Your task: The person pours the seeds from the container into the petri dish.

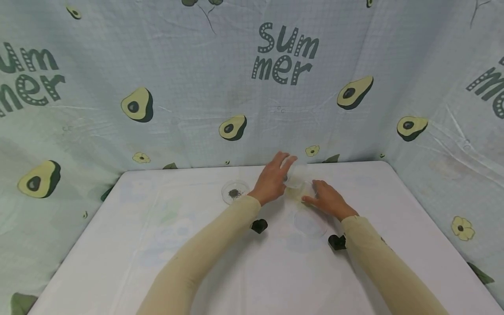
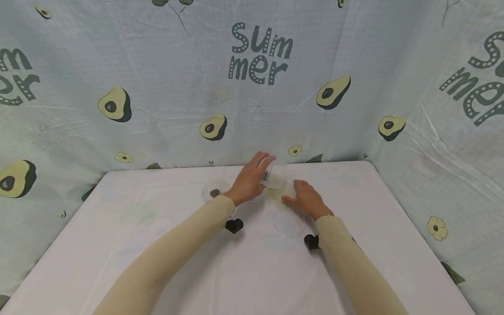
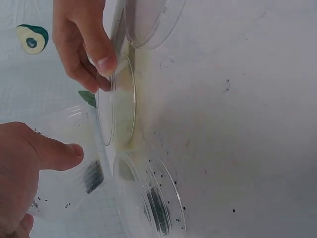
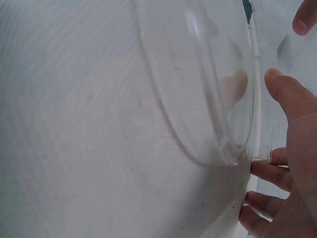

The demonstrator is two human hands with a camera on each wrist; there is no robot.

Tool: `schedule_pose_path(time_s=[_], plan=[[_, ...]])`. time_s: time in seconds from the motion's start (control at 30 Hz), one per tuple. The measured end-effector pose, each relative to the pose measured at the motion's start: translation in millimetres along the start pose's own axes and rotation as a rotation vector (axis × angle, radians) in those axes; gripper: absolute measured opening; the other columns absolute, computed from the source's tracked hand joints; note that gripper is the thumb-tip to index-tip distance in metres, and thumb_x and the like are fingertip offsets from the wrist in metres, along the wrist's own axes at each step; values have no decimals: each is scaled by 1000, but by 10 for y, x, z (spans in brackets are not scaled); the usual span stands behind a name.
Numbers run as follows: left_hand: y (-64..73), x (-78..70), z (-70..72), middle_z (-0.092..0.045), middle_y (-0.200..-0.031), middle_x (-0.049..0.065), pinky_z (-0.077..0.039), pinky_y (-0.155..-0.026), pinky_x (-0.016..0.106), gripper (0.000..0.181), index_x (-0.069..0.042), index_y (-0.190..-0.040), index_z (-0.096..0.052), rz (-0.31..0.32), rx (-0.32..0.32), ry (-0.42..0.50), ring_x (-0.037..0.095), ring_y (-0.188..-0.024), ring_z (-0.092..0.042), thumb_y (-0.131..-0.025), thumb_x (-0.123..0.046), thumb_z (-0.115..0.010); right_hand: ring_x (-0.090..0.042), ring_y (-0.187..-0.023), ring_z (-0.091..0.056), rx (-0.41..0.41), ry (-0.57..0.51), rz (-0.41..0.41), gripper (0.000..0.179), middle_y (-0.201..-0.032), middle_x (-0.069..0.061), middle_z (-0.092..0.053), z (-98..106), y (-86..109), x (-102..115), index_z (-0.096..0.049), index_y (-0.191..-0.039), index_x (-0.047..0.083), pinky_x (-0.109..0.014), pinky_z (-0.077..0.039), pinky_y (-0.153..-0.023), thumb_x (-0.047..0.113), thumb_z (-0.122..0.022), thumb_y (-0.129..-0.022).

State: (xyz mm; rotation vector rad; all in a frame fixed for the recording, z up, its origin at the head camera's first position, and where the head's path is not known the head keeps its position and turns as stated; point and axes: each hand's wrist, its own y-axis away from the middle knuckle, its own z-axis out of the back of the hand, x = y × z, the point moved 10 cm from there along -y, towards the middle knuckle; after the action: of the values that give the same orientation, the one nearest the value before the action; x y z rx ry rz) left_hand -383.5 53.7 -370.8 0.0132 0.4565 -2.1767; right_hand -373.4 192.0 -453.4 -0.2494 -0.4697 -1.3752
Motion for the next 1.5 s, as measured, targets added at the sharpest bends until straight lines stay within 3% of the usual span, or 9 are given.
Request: schedule_pose_path(time_s=[0.5, 0.83, 1.27, 1.5], plan=[[-51, -206, -40, -31, -154, 7, -30, -119, 39, 75, -24, -149, -30, -96, -9, -89, 25, -149, -21, -87, -4, -68, -46, -136, -36, -24, 18, -1, 82, -148, -32, -35, -12, -7, -16, -29, -146, -9, -59, -34, -110, 45, -60, -93], [-93, -269, -95, -29, -155, 7, -30, -118, 39, 77, -26, -151, -31, -113, 40, -119, 25, -151, -18, -87, -4, -68, -46, -137, -36, -20, 11, -19, 82, -148, -31, -35, -14, -2, -17, -27, -147, -7, -60, -33, -110, 45, -60, -93], [-120, -404, -121, -31, -155, 8, -31, -118, 39, 63, -28, -150, -35, -177, 27, -201, 26, -150, -19, -95, -10, -60, -45, -137, -36, -37, 26, 7, 82, -148, -31, -36, -14, -10, -13, -29, -146, -8, -59, -34, -110, 45, -60, -93], [-125, -523, -135, -32, -155, 7, -31, -118, 37, 57, -30, -147, -38, -260, -7, -292, 26, -150, -20, -97, -12, -58, -47, -135, -38, -50, 40, 14, 81, -146, -33, -37, 3, 4, -15, -29, -145, -10, -60, -35, -108, 44, -61, -93]])
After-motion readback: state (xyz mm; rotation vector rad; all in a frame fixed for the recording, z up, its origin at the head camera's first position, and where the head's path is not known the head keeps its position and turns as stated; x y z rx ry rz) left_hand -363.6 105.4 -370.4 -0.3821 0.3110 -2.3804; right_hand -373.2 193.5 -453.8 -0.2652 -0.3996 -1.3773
